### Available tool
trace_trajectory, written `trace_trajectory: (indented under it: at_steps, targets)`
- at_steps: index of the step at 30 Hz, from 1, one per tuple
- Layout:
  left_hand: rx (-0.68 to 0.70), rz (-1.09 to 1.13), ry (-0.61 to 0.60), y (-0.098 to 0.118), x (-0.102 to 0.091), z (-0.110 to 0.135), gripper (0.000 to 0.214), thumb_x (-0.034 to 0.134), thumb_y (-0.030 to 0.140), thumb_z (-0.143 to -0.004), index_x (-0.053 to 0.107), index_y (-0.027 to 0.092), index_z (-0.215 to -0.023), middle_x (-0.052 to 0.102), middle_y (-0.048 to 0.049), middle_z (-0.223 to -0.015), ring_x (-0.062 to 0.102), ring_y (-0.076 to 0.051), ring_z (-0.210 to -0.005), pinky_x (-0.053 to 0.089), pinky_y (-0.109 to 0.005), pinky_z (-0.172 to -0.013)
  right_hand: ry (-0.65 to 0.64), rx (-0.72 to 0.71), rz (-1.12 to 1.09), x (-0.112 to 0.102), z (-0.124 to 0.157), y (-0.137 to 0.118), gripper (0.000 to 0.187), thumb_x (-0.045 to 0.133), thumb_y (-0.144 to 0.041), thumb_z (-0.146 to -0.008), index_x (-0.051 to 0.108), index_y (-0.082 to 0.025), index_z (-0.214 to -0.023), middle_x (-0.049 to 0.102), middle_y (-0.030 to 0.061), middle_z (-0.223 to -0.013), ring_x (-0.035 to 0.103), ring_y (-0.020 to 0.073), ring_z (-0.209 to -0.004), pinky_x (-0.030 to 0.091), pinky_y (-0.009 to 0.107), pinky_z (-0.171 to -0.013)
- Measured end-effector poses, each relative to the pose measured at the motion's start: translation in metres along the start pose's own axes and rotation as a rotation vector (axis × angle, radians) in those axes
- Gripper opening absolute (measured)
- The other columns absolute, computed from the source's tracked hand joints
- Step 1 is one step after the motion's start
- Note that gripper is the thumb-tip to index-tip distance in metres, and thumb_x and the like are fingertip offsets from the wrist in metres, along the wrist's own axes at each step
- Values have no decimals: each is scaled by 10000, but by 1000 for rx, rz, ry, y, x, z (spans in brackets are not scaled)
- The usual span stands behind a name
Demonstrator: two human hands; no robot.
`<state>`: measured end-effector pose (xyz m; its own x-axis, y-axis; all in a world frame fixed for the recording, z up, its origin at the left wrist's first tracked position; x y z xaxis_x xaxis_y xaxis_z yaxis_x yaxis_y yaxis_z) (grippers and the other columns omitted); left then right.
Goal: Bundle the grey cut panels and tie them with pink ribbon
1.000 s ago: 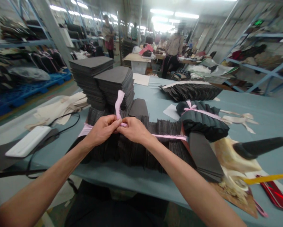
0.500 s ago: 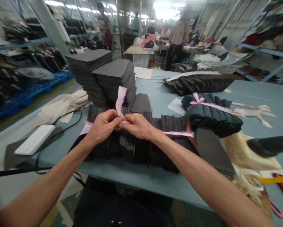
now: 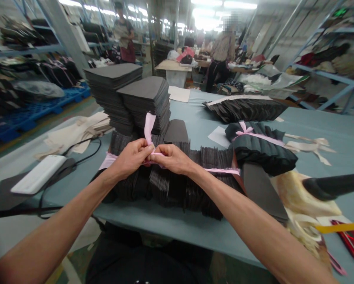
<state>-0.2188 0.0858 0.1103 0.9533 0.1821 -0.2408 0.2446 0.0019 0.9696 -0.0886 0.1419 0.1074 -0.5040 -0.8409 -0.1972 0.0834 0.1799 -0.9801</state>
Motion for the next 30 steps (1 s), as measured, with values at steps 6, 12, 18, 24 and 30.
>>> trace_trajectory:
  at_steps: [6, 12, 18, 24, 30]
  targets:
    - [-15, -39, 38, -2, -1, 0, 187, 598, 353, -889, 588, 181, -817, 589, 12, -662, 610, -144, -577, 541, -234, -481, 11, 62, 29, 1, 1, -1, 587, 758, -723, -757, 497, -203, -676, 480, -63, -565, 374, 79, -509, 251, 211, -474]
    - [-61, 25, 42, -4, 0, 0, 162, 623, 274, -854, 577, 183, -728, 560, 22, -609, 585, -128, -550, 506, -203, -460, 32, 81, 96, 0, 1, -1, 503, 729, -649, -780, 478, -219, -707, 468, -65, -579, 381, 94, -527, 287, 224, -493]
    - [-124, 128, 84, -6, -2, -1, 70, 575, 156, -817, 579, 171, -749, 588, 13, -606, 571, -116, -519, 514, -209, -465, 289, -23, 664, 0, 0, -15, 337, 587, -388, -813, 381, -228, -600, 388, -61, -564, 322, 99, -556, 204, 271, -546]
    - [-198, 169, 78, -8, -2, -4, 76, 595, 91, -760, 583, 165, -750, 580, 17, -569, 553, -116, -480, 498, -216, -446, 423, 41, 844, 8, 10, -17, 156, 626, -371, -861, 653, -220, -891, 630, -13, -692, 529, 157, -602, 291, 267, -600]
    - [-257, 190, 61, -3, -1, -4, 139, 548, 28, -764, 558, 161, -725, 558, 20, -525, 508, -99, -443, 461, -208, -441, 435, -107, 1042, 12, 14, -14, 191, 626, -308, -942, 702, -223, -1095, 774, 41, -851, 685, 194, -707, 351, 263, -613]
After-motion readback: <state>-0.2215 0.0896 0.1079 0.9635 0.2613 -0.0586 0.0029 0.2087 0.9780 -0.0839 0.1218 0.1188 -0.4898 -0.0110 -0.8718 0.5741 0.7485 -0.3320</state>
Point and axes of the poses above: each hand's wrist, its own z-axis away from the middle knuckle, its own x-axis out of the palm, y = z × x, the point moved 5 cm from there along -z, towards the middle knuckle
